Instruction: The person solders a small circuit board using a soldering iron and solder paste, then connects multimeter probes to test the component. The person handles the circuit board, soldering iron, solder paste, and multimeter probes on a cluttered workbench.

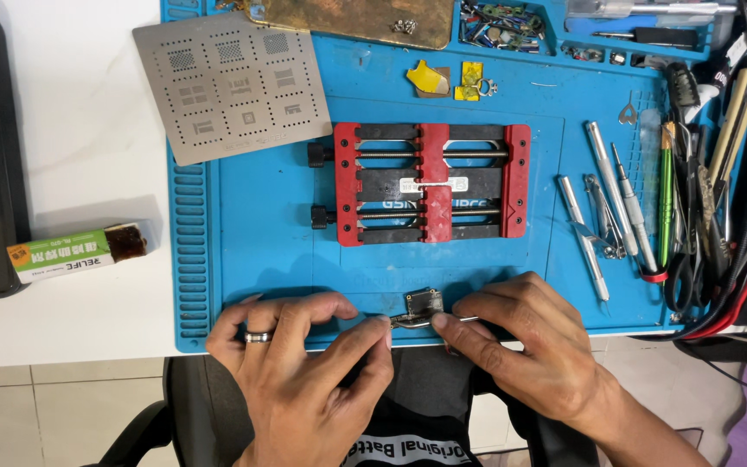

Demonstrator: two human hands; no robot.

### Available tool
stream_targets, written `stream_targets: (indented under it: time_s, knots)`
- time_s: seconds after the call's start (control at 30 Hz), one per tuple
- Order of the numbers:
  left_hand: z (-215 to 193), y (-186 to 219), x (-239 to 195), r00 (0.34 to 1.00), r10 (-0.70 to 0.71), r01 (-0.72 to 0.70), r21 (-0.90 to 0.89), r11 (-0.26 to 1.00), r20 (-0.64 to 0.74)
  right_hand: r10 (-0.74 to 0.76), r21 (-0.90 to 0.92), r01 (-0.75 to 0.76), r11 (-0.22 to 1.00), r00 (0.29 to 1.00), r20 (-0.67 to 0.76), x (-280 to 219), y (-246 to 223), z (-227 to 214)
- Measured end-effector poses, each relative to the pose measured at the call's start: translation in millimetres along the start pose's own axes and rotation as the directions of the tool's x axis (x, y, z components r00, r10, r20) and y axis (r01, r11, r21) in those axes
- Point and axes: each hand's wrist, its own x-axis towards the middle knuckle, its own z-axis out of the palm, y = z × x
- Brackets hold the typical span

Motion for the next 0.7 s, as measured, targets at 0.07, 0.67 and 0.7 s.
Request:
stream_targets:
  time_s: [0.07,0.67,0.7]
  knots:
    - [0.2,0.3,-0.8,1.000,-0.005,0.005,0.001,1.000,0.001,0.000,0.007,0.000,1.000,1.000,0.003,1.6,-0.9,-0.8]
    - [-15.3,-14.8,7.2,0.977,0.153,-0.163,0.059,0.985,0.148,-0.047,0.012,0.046,0.999,0.995,0.090,5.2,2.2,-12.2]
    - [-15.1,-14.9,7.1,0.978,0.150,-0.160,0.056,0.986,0.146,-0.039,0.012,0.038,0.999,0.995,0.093,4.7,2.0,-11.8]
